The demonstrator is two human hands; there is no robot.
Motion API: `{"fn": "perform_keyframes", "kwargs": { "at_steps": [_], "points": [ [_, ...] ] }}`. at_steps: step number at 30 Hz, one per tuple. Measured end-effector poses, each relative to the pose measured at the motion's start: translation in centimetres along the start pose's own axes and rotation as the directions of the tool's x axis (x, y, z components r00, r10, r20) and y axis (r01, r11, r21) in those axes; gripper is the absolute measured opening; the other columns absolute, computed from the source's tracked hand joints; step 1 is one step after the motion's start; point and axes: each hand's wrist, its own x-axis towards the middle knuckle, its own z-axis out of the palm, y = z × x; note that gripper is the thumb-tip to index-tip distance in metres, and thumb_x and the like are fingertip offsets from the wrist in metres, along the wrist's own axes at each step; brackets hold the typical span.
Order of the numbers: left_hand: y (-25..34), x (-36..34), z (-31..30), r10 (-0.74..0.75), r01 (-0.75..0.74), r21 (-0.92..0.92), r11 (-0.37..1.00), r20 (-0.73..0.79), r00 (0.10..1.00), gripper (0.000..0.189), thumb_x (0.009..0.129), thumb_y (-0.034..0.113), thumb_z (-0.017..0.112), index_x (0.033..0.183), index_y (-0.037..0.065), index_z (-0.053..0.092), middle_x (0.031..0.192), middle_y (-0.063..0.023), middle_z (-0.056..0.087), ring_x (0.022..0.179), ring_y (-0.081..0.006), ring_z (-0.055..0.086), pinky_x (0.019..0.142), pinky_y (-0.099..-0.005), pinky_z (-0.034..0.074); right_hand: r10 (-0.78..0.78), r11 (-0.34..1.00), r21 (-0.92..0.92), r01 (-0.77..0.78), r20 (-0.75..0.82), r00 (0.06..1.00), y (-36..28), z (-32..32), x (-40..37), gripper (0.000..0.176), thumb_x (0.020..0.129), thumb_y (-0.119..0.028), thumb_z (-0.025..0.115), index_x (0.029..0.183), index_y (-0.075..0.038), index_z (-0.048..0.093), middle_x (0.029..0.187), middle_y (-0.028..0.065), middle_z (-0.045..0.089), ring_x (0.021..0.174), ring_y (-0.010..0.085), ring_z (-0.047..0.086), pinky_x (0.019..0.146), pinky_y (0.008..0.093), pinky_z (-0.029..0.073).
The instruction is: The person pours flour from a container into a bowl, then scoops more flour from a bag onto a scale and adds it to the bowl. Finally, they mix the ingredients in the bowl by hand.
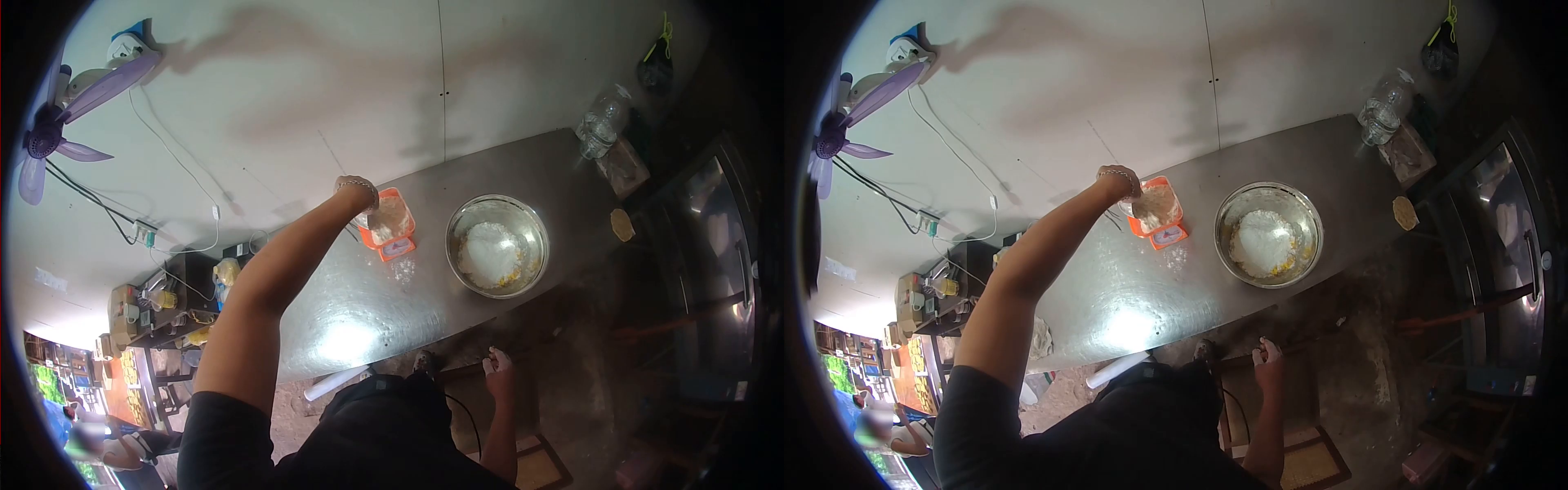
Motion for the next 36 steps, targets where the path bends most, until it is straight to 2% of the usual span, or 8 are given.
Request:
{"fn": "perform_keyframes", "kwargs": {
  "at_steps": [10,16,22,24,26,29,33,36],
  "points": [
    [2.2,0.2,0.0,0.017,-0.007,0.080,0.997,-0.128,0.992,0.026,0.085,0.021,0.072,0.109,0.016,0.079,0.113,-0.0042,0.077,0.102,-0.0212,0.075,0.076,-0.0392,0.060,-0.015,0.999,0.035,0.015,-0.005,1.000,0.7,0.4,-0.1,0.036,0.089,-0.009,0.070,0.122,0.003,0.066,0.108,0.0182,0.068,0.089,0.0285,0.068,0.080,0.0386,0.055],
    [2.4,-2.0,-0.9,-0.013,0.022,0.142,0.990,-0.069,0.998,0.028,0.085,0.031,0.076,0.106,0.013,0.080,0.110,-0.0081,0.078,0.103,-0.0258,0.075,0.085,-0.0385,0.059,-0.041,0.998,0.053,0.039,0.027,0.999,0.9,0.6,1.0,0.036,0.092,-0.008,0.069,0.127,0.002,0.064,0.113,0.0142,0.067,0.095,0.0228,0.068,0.085,0.0344,0.055],
    [-0.6,-3.8,-0.7,0.000,0.014,0.084,0.996,-0.159,0.987,0.024,0.088,0.028,0.070,0.106,0.014,0.079,0.108,-0.0055,0.078,0.100,-0.0217,0.075,0.075,-0.0391,0.060,-0.092,0.991,0.104,0.090,0.008,0.996,0.9,1.4,2.2,0.037,0.090,-0.010,0.071,0.123,0.005,0.065,0.103,0.0185,0.068,0.087,0.0303,0.067,0.078,0.0408,0.054],
    [-1.8,-5.7,-0.9,-0.116,0.091,-0.146,0.985,-0.175,0.978,0.031,0.092,0.035,0.066,0.109,0.013,0.079,0.111,-0.0084,0.077,0.105,-0.0247,0.074,0.084,-0.0385,0.058,-0.125,0.989,0.086,0.124,0.006,0.992,1.6,1.8,2.5,0.037,0.090,-0.011,0.071,0.123,0.005,0.065,0.103,0.0185,0.069,0.086,0.0303,0.067,0.078,0.0406,0.054],
    [-3.7,-6.2,0.4,-0.205,0.132,-0.350,0.927,-0.180,0.962,0.045,0.096,0.046,0.060,0.113,0.008,0.077,0.116,-0.0118,0.076,0.112,-0.0288,0.072,0.093,-0.0386,0.056,-0.103,0.992,0.073,0.102,0.015,0.995,1.6,1.7,2.4,0.037,0.090,-0.012,0.071,0.123,0.004,0.065,0.104,0.0188,0.069,0.086,0.0304,0.067,0.078,0.0405,0.054],
    [-6.7,-5.6,4.2,-0.233,0.131,-0.568,0.813,-0.112,0.966,0.052,0.096,0.051,0.058,0.102,0.004,0.078,0.101,-0.0152,0.077,0.092,-0.0276,0.075,0.080,-0.0385,0.059,-0.080,0.996,0.046,0.078,0.028,0.996,0.9,1.4,2.3,0.037,0.090,-0.012,0.071,0.123,0.004,0.066,0.104,0.0194,0.070,0.085,0.0306,0.067,0.080,0.0400,0.055],
    [-10.1,-8.8,11.0,-0.153,0.037,-0.935,0.353,-0.019,0.988,0.069,0.097,0.062,0.053,0.077,0.001,0.078,0.061,-0.0118,0.063,0.048,-0.0210,0.058,0.050,-0.0371,0.051,-0.209,0.978,-0.010,0.210,0.054,0.976,0.5,1.7,2.6,0.036,0.093,-0.007,0.069,0.127,0.003,0.064,0.104,0.0151,0.070,0.092,0.0234,0.068,0.084,0.0348,0.055],
    [-11.6,-13.7,17.1,-0.229,-0.032,-0.992,0.118,-0.059,0.972,0.073,0.102,0.061,0.045,0.080,0.000,0.078,0.062,-0.0107,0.063,0.050,-0.0202,0.058,0.050,-0.0350,0.052,-0.171,0.984,0.074,0.160,0.179,0.969,-3.0,2.4,2.5,0.035,0.094,-0.004,0.067,0.128,0.003,0.063,0.101,0.0123,0.070,0.093,0.0182,0.067,0.084,0.0319,0.054]
  ]
}}
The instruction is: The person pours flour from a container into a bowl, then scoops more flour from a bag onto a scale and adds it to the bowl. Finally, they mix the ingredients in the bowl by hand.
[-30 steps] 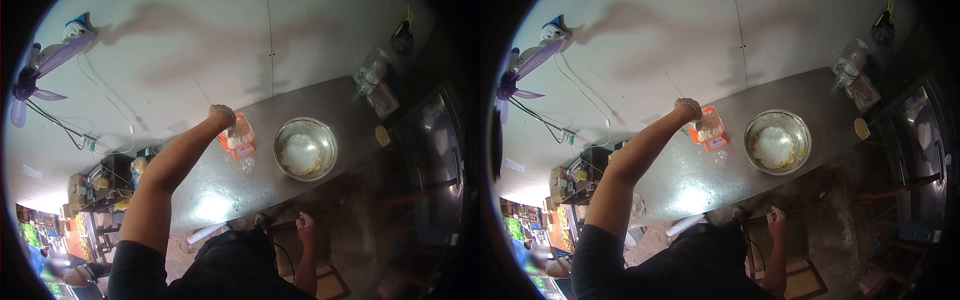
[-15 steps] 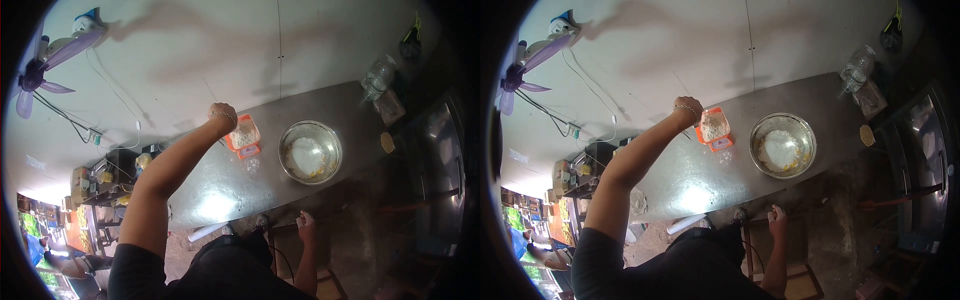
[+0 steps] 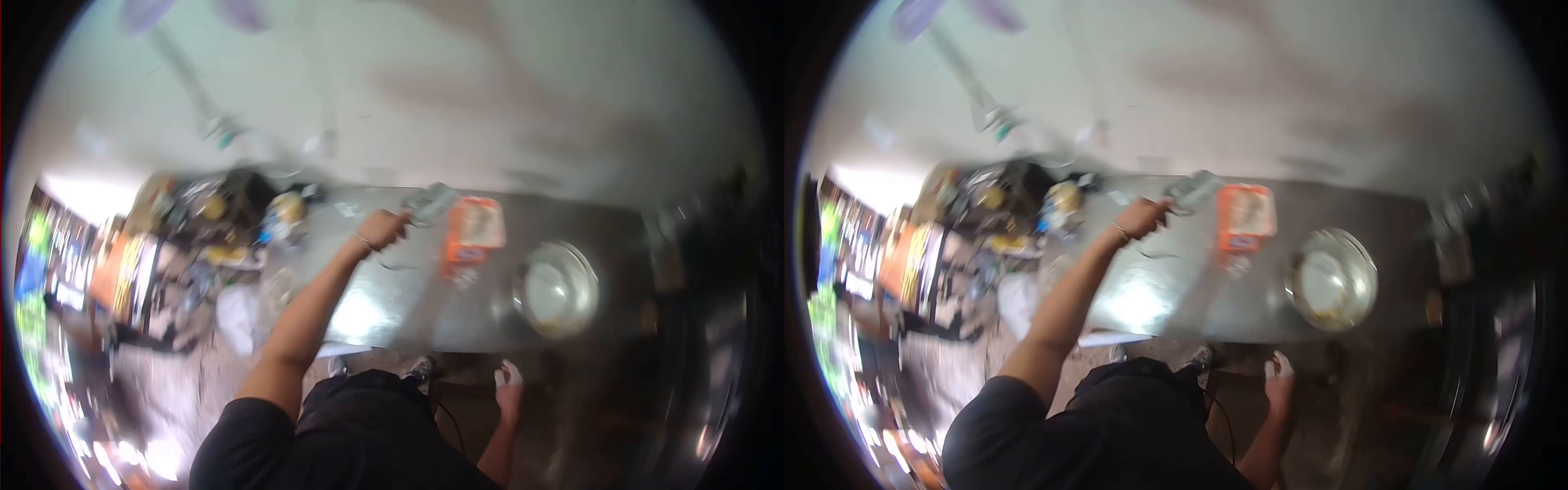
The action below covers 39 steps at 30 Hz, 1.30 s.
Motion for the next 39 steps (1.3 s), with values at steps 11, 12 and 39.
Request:
{"fn": "perform_keyframes", "kwargs": {
  "at_steps": [11,12,39],
  "points": [
    [-38.0,-21.8,-6.9,-0.612,0.191,-0.654,0.732,-0.509,0.605,0.063,0.101,0.056,0.052,0.076,0.001,0.073,0.057,-0.0086,0.061,0.048,-0.0184,0.059,0.049,-0.0357,0.048,-0.031,0.944,-0.297,0.145,0.359,0.933,-10.3,11.3,0.2,0.038,0.091,-0.005,0.067,0.127,0.006,0.063,0.106,0.0124,0.069,0.094,0.0199,0.066,0.088,0.0333,0.053],
    [-42.3,-23.3,-7.5,-0.660,0.219,-0.664,0.715,-0.538,0.524,0.063,0.100,0.055,0.052,0.076,0.001,0.074,0.062,-0.0121,0.066,0.055,-0.0227,0.064,0.057,-0.0383,0.051,-0.071,0.940,-0.284,0.191,0.386,0.920,-10.1,13.0,-0.2,0.036,0.090,-0.005,0.068,0.125,0.005,0.064,0.100,0.0096,0.069,0.089,0.0172,0.065,0.084,0.0318,0.053],
    [-85.8,-6.9,-8.7,-0.555,0.573,0.113,0.811,-0.160,0.816,0.030,0.092,0.025,0.057,0.099,0.007,0.080,0.106,-0.0191,0.076,0.098,-0.0330,0.075,0.085,-0.0459,0.058,0.187,0.570,-0.654,0.496,0.692,0.697,-27.5,42.5,-12.9,0.041,0.097,-0.021,0.068,0.132,-0.002,0.064,0.123,0.0201,0.067,0.112,0.0334,0.065,0.097,0.0419,0.051]
  ]
}}
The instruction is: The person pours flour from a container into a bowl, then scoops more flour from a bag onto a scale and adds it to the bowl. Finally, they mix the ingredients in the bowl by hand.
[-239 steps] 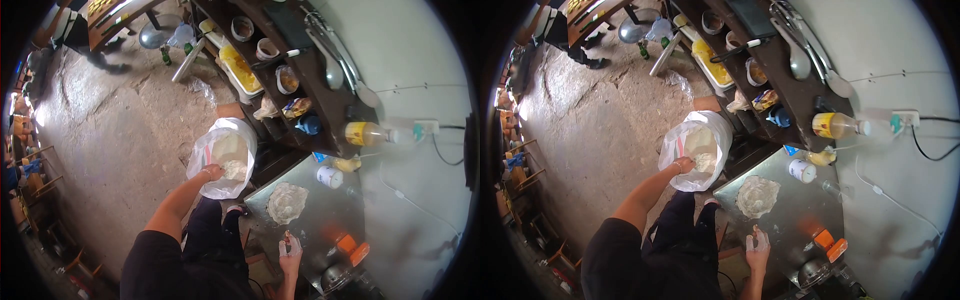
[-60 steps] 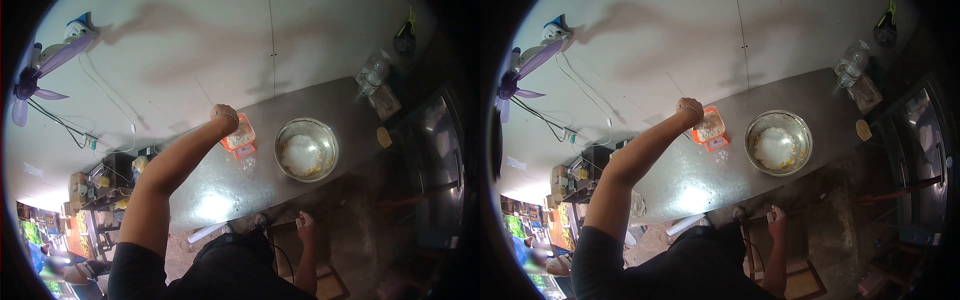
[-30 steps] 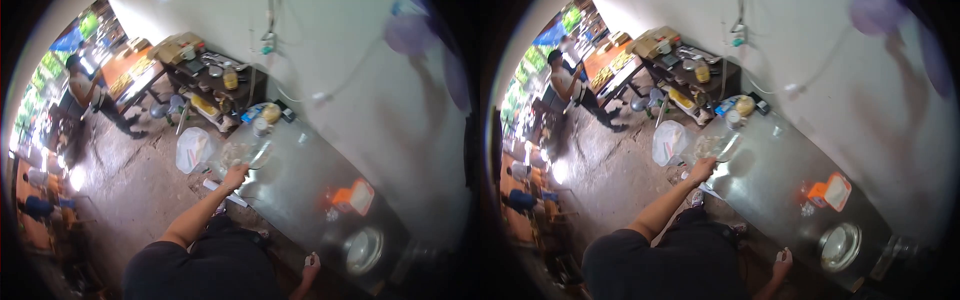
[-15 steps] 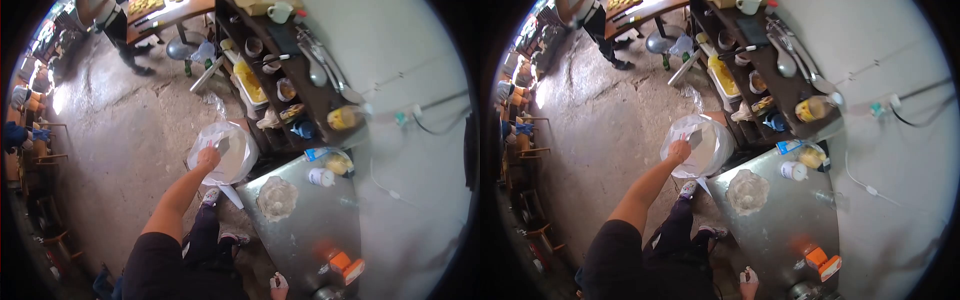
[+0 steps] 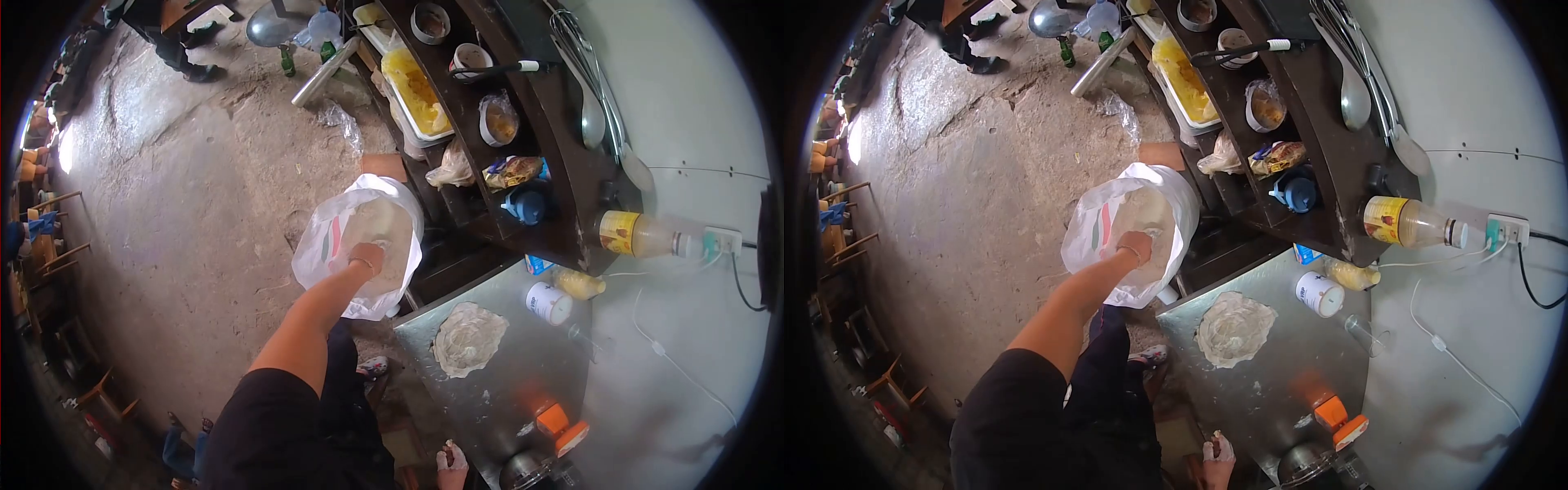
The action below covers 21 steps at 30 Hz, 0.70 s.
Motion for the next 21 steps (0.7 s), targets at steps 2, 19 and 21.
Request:
{"fn": "perform_keyframes", "kwargs": {
  "at_steps": [2,19,21],
  "points": [
    [-1.4,-1.3,-2.1,0.009,-0.007,-0.090,0.996,0.022,1.000,0.034,0.091,0.029,0.056,0.098,0.004,0.079,0.106,-0.0210,0.076,0.098,-0.0360,0.074,0.087,-0.0467,0.058,-0.039,0.999,0.029,0.041,-0.097,0.995,-0.6,-0.2,0.4,0.038,0.087,-0.008,0.072,0.122,0.004,0.066,0.102,0.0168,0.071,0.088,0.0262,0.071,0.080,0.0363,0.058],
    [-4.8,-18.8,-7.4,-0.230,0.039,-0.592,0.805,-0.252,0.940,0.049,0.092,0.040,0.053,0.084,-0.003,0.073,0.087,-0.0304,0.068,0.088,-0.0468,0.068,0.082,-0.0543,0.051,-0.019,0.969,0.234,0.084,-0.267,0.963,6.0,-3.3,-3.0,0.040,0.090,-0.005,0.069,0.128,0.005,0.063,0.110,0.0157,0.069,0.092,0.0220,0.070,0.082,0.0332,0.057],
    [-5.0,-21.9,-9.6,-0.245,0.020,-0.602,0.798,-0.293,0.924,0.048,0.092,0.038,0.053,0.079,-0.003,0.072,0.080,-0.0294,0.068,0.080,-0.0444,0.069,0.077,-0.0520,0.051,-0.016,0.967,0.237,0.090,-0.300,0.954,8.9,-3.0,-3.4,0.040,0.090,-0.006,0.070,0.128,0.005,0.063,0.110,0.0159,0.069,0.092,0.0228,0.070,0.082,0.0337,0.057]
  ]
}}
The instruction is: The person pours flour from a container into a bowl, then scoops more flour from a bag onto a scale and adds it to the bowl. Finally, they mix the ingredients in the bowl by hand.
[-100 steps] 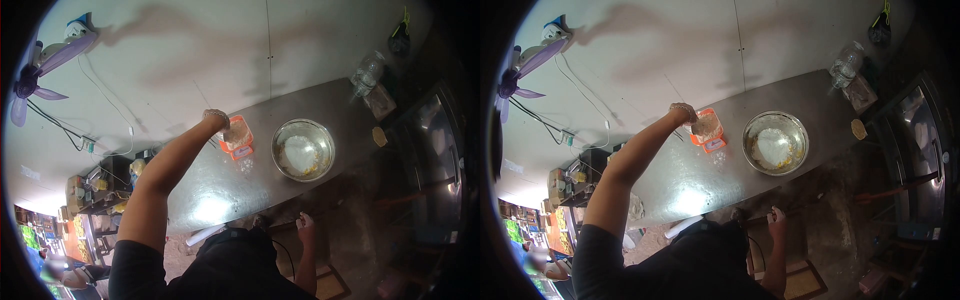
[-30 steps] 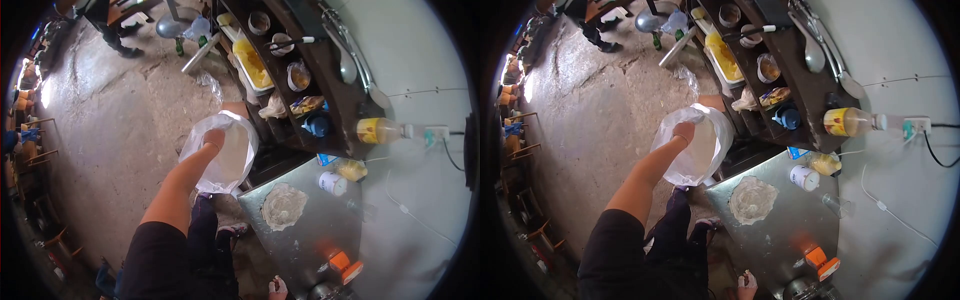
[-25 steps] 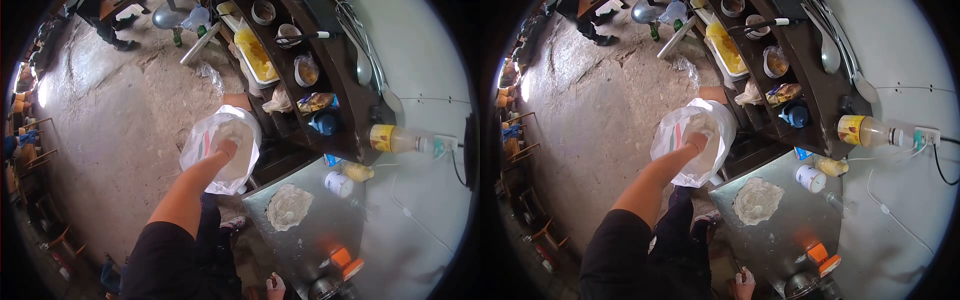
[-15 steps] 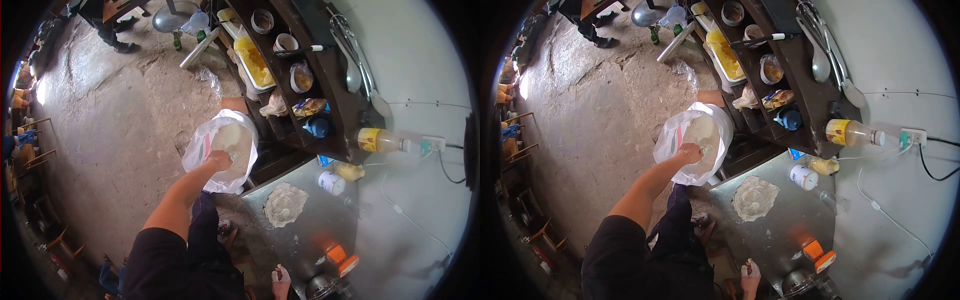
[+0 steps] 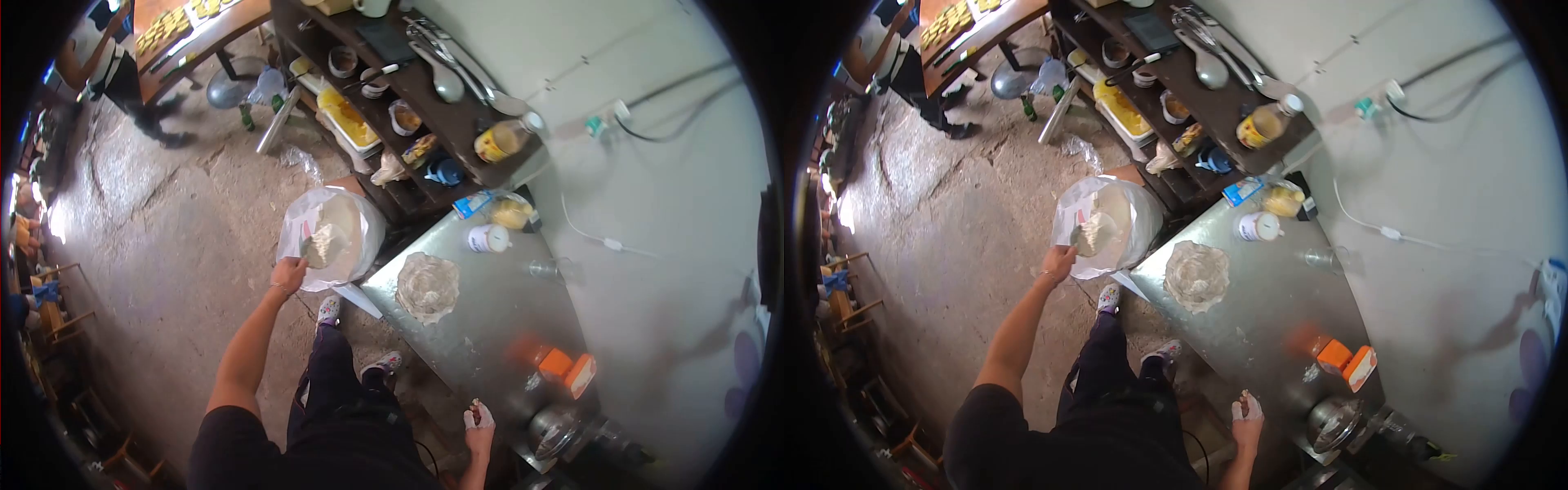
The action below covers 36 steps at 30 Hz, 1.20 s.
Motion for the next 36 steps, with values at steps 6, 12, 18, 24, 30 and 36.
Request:
{"fn": "perform_keyframes", "kwargs": {
  "at_steps": [6,12,18,24,30,36],
  "points": [
    [7.7,-8.1,-8.1,0.068,-0.068,0.006,0.998,-0.023,0.997,0.048,0.091,0.037,0.055,0.071,-0.004,0.069,0.063,-0.0206,0.065,0.062,-0.0315,0.066,0.065,-0.0428,0.050,0.063,0.991,0.123,-0.056,-0.046,0.997,10.5,-1.4,-1.3,0.040,0.089,-0.011,0.071,0.126,0.004,0.065,0.109,0.0160,0.069,0.095,0.0248,0.069,0.086,0.0359,0.056],
    [17.9,-17.2,-8.6,0.169,-0.168,-0.039,0.985,0.026,0.985,0.047,0.092,0.034,0.058,0.071,-0.006,0.067,0.058,-0.0099,0.060,0.055,-0.0186,0.058,0.055,-0.0354,0.045,0.011,0.998,0.070,0.003,-0.209,0.978,18.3,-3.8,-4.2,0.037,0.088,-0.014,0.072,0.121,0.002,0.067,0.097,0.0131,0.071,0.086,0.0221,0.069,0.081,0.0354,0.055],
    [28.2,-24.4,-1.5,0.238,-0.229,-0.064,0.971,0.279,0.930,0.045,0.097,0.036,0.057,0.072,0.000,0.067,0.058,-0.0019,0.057,0.044,-0.0099,0.046,0.042,-0.0282,0.033,0.161,0.967,0.242,-0.083,-0.324,0.932,28.0,-3.3,-9.8,0.041,0.087,-0.018,0.074,0.124,-0.002,0.068,0.100,0.0180,0.072,0.089,0.0296,0.072,0.084,0.0379,0.057],
    [37.6,-30.5,10.7,0.437,-0.454,-0.088,0.887,0.478,0.762,0.041,0.098,0.036,0.057,0.076,0.002,0.066,0.059,0.0011,0.055,0.042,-0.0077,0.042,0.039,-0.0261,0.030,0.336,0.914,0.350,-0.203,-0.376,0.863,33.8,-2.1,-14.8,0.041,0.086,-0.016,0.076,0.124,-0.003,0.068,0.100,0.0152,0.074,0.091,0.0298,0.072,0.082,0.0383,0.057],
    [46.9,-34.7,24.6,0.440,-0.496,-0.124,0.859,0.673,0.594,0.041,0.098,0.034,0.057,0.077,0.001,0.067,0.057,-0.0020,0.054,0.042,-0.0112,0.046,0.039,-0.0285,0.033,0.513,0.792,0.545,-0.275,-0.350,0.783,37.7,-0.6,-19.6,0.041,0.087,-0.016,0.075,0.125,-0.001,0.067,0.102,0.0156,0.074,0.094,0.0280,0.072,0.084,0.0368,0.056],
    [55.5,-39.0,35.4,0.406,-0.554,-0.058,0.831,0.743,0.532,0.042,0.095,0.036,0.057,0.074,0.001,0.067,0.058,-0.0025,0.054,0.043,-0.0118,0.046,0.040,-0.0291,0.035,0.605,0.729,0.626,-0.277,-0.398,0.690,41.4,2.1,-24.0,0.041,0.088,-0.015,0.074,0.125,0.001,0.066,0.103,0.0161,0.073,0.098,0.0279,0.070,0.089,0.0371,0.053]
  ]
}}
